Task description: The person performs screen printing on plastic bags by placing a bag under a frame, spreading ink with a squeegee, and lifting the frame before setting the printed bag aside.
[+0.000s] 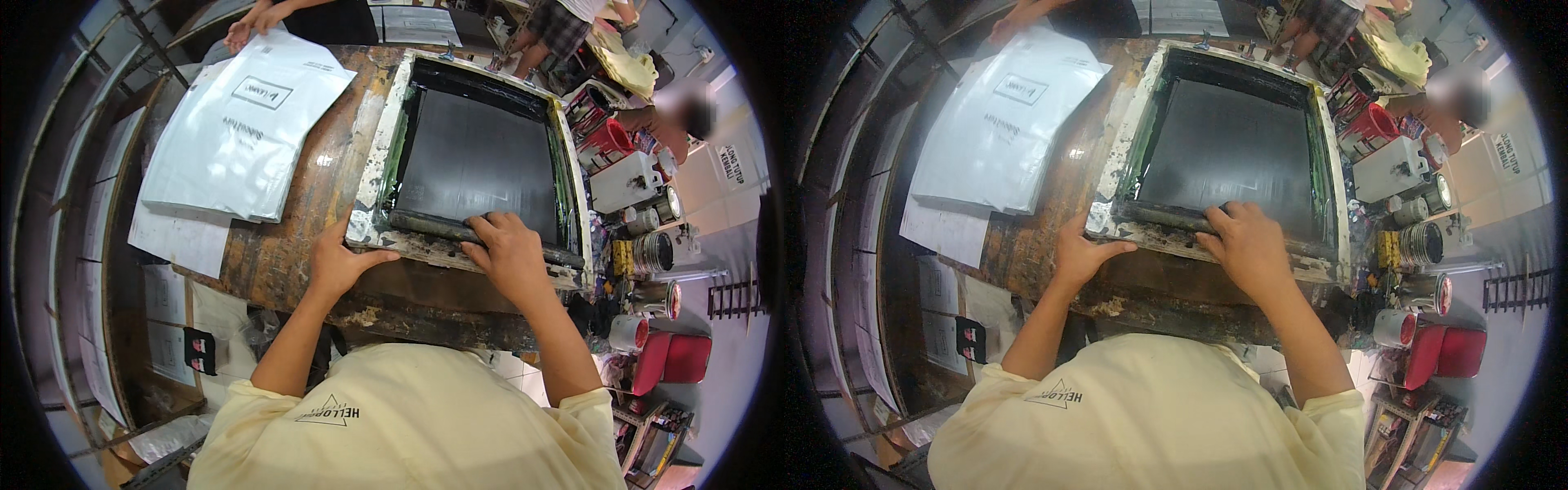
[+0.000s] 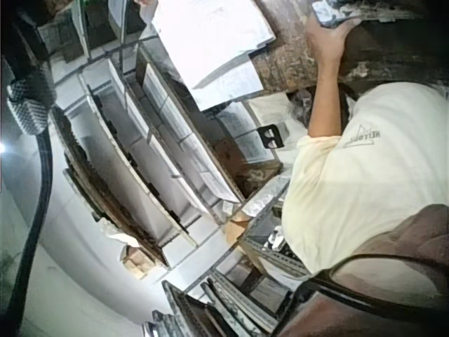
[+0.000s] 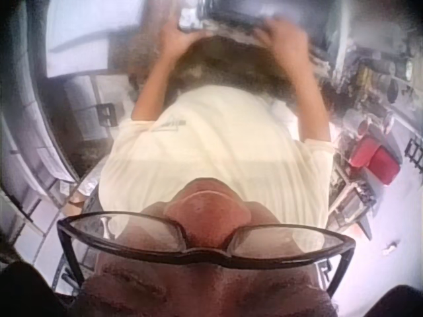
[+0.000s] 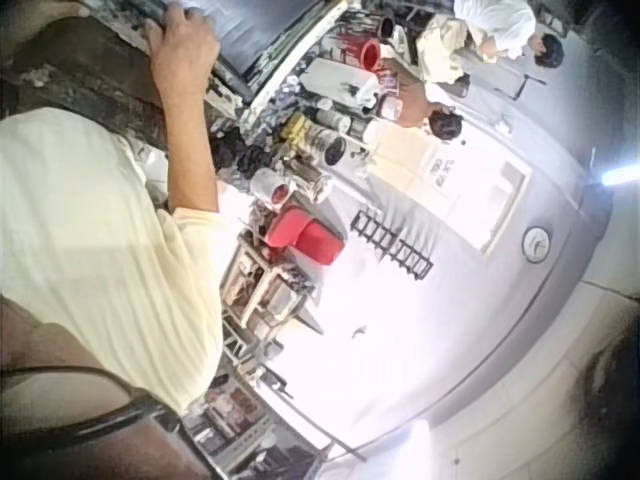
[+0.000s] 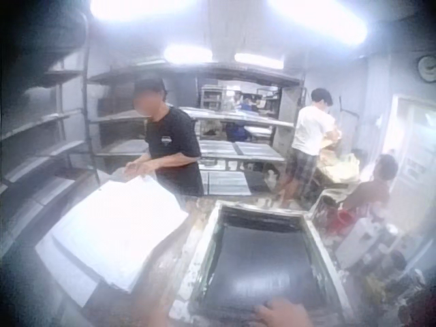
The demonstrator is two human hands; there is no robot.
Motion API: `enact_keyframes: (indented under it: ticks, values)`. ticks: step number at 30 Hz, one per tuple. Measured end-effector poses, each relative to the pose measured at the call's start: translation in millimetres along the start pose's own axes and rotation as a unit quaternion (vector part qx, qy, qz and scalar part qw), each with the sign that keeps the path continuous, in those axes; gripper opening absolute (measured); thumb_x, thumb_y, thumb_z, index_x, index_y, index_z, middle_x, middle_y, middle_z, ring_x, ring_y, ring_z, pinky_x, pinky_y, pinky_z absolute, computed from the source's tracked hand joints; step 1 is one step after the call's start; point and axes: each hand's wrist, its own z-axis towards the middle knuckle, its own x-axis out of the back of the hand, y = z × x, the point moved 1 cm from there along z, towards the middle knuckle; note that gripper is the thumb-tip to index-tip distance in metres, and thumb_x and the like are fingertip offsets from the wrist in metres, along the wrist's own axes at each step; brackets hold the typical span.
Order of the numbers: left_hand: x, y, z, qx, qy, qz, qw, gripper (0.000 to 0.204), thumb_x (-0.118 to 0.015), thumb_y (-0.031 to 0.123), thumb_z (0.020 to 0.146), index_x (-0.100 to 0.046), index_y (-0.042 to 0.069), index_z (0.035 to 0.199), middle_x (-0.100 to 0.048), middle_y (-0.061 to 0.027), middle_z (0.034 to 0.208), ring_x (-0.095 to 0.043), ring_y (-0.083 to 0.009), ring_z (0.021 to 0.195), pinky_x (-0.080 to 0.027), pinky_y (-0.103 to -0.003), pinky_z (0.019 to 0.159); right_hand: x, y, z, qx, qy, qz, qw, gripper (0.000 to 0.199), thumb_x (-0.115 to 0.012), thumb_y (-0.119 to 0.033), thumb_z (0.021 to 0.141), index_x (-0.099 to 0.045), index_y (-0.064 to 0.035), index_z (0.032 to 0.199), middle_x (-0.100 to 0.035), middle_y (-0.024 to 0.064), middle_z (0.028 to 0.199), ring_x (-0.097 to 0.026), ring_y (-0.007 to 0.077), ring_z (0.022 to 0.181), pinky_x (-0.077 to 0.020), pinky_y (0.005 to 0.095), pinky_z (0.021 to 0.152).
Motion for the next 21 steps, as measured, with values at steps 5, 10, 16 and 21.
enact_keyframes:
  ticks: [5,10,16,21]
  values:
    - [-5,-21,-3,0.003,0.008,0.162,0.987,0.081,-0.104,0.032,0.057,-0.073,0.003,0.126,-0.073,-0.0095,0.100,-0.069,-0.0240,0.095,-0.054,-0.038,0.087,-14,10,-1,-0.020,-0.001,0.049,0.999,0.032,-0.078,-0.030,0.088,-0.072,-0.0089,0.111,-0.070,0.0089,0.091,-0.066,0.0323,0.090,-0.0540,0.0462,0.074]
    - [-12,-40,-5,-0.051,0.031,0.240,0.969,0.099,-0.104,0.043,0.046,-0.072,0.005,0.132,-0.058,-0.0092,0.094,-0.058,-0.0286,0.093,-0.050,-0.041,0.085,-44,0,-13,-0.008,-0.047,0.050,0.998,0.043,-0.082,-0.032,0.084,-0.070,-0.0103,0.120,-0.069,0.0091,0.100,-0.065,0.0306,0.094,-0.0568,0.0452,0.076]
    - [-11,-44,-3,-0.014,-0.005,0.245,0.969,0.111,-0.102,0.043,0.043,-0.067,0.003,0.140,-0.056,-0.0092,0.094,-0.054,-0.0288,0.092,-0.046,-0.041,0.083,-80,40,27,0.007,0.006,0.002,1.000,0.056,-0.086,-0.028,0.078,-0.067,-0.0082,0.128,-0.066,0.0102,0.107,-0.062,0.0320,0.097,-0.0558,0.0440,0.080]
    - [-8,-47,-2,-0.030,-0.019,0.246,0.969,0.117,-0.100,0.053,0.045,-0.064,0.005,0.145,-0.054,-0.0074,0.087,-0.051,-0.0281,0.085,-0.043,-0.042,0.079,-106,127,138,0.034,0.100,-0.045,0.993,0.044,-0.083,-0.028,0.082,-0.070,-0.0138,0.121,-0.066,0.0056,0.103,-0.065,0.0291,0.096,-0.0576,0.0434,0.078]
